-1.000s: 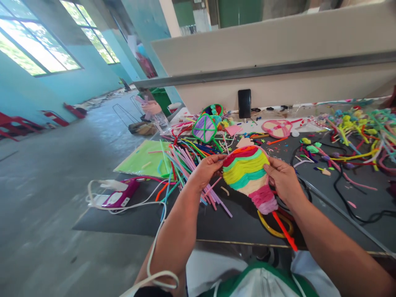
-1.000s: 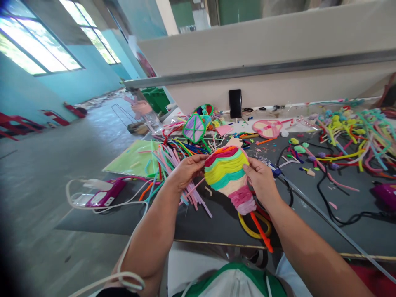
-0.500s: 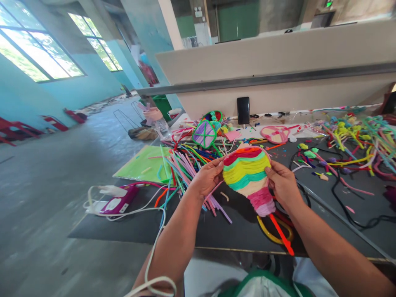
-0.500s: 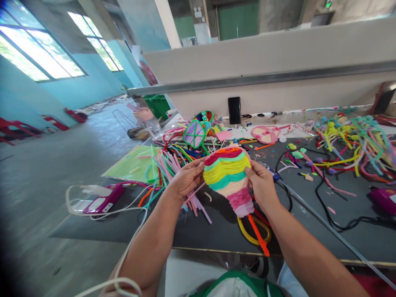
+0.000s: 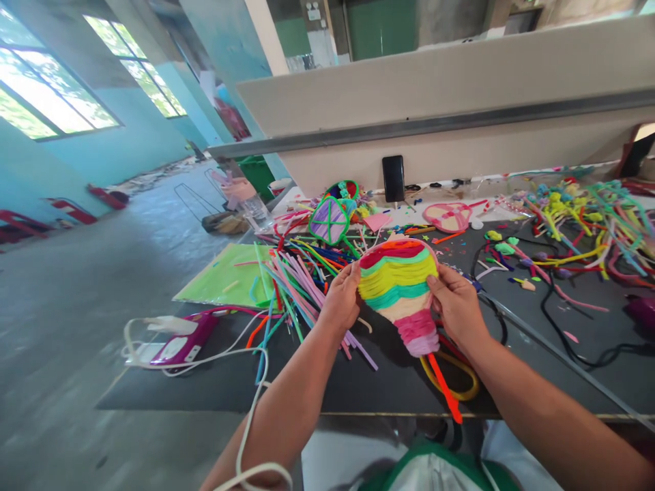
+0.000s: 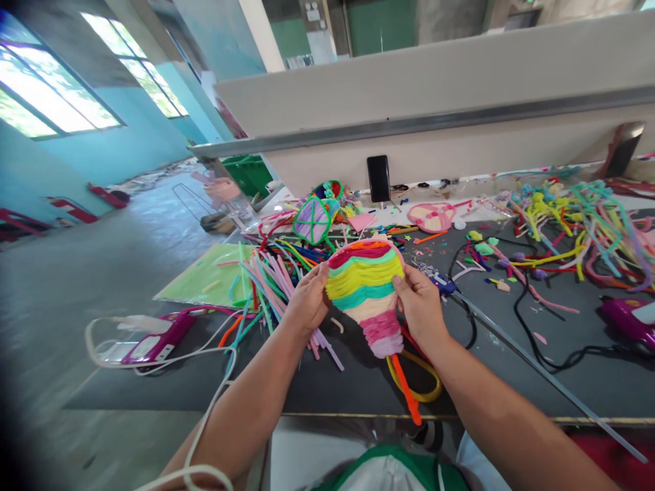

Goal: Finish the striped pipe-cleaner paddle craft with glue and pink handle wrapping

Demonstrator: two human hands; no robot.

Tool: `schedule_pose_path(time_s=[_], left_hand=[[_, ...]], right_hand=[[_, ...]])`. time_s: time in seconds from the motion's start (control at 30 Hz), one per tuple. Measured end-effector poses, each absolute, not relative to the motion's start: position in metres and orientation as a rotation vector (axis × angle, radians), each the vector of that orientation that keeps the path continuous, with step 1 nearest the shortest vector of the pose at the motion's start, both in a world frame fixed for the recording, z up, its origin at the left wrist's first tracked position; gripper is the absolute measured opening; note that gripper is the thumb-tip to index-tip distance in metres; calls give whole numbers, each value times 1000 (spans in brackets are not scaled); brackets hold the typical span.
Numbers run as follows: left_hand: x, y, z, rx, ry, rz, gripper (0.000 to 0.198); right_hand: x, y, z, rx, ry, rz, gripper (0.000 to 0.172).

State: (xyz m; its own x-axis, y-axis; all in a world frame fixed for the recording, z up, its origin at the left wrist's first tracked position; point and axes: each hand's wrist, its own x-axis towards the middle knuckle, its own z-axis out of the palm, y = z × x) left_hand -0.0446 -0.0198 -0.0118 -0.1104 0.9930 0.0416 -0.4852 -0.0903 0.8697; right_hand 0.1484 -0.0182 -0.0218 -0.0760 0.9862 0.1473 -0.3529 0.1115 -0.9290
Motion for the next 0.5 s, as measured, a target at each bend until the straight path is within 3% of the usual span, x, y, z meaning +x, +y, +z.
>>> schedule_pose_path(time_s=[0.17, 0.5], left_hand=[[-40, -15, -24, 856, 932, 1742, 28], [-45, -13, -25, 930, 948, 1837, 25]], right_hand=[[145, -22, -24, -745, -1083, 1355, 23], [143, -22, -29, -651, -978, 1511, 26]])
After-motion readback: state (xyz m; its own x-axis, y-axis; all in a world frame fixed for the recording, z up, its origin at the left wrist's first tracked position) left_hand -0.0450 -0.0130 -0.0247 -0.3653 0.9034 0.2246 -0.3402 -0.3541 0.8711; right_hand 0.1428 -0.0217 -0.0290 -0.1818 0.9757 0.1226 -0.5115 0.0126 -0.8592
